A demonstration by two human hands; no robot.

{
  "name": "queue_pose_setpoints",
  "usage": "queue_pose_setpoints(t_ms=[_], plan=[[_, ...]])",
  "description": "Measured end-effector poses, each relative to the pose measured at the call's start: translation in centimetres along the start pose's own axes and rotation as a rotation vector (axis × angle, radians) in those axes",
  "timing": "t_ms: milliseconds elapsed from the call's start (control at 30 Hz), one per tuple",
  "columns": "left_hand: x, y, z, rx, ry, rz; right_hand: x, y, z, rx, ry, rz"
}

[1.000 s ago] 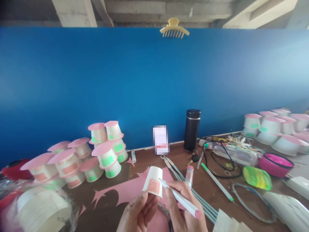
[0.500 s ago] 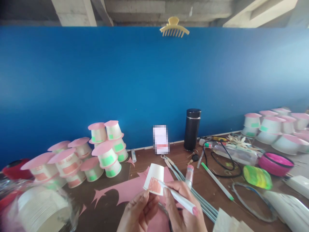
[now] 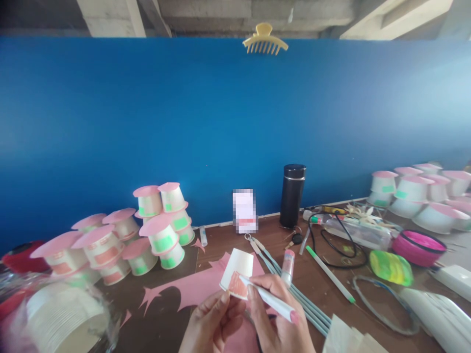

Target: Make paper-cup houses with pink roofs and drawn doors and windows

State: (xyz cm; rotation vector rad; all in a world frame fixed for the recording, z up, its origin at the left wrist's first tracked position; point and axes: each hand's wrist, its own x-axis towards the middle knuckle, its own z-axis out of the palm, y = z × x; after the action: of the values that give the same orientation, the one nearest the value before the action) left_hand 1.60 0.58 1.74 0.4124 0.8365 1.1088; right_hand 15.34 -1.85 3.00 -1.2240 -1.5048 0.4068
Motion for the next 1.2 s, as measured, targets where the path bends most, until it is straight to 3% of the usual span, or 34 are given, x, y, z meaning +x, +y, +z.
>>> queue_pose_setpoints(t_ms=[567, 1200], plan=[[0.11, -0.12, -0.17, -0.022, 0.01, 0.029, 0.37, -0.22, -0.17, -0.078, 0.045, -0.078], [0.06, 0.04, -0.36, -0.081, 0.032, 0.048, 0.54, -0.55, -0.46, -0.143, 0.047, -0.033]])
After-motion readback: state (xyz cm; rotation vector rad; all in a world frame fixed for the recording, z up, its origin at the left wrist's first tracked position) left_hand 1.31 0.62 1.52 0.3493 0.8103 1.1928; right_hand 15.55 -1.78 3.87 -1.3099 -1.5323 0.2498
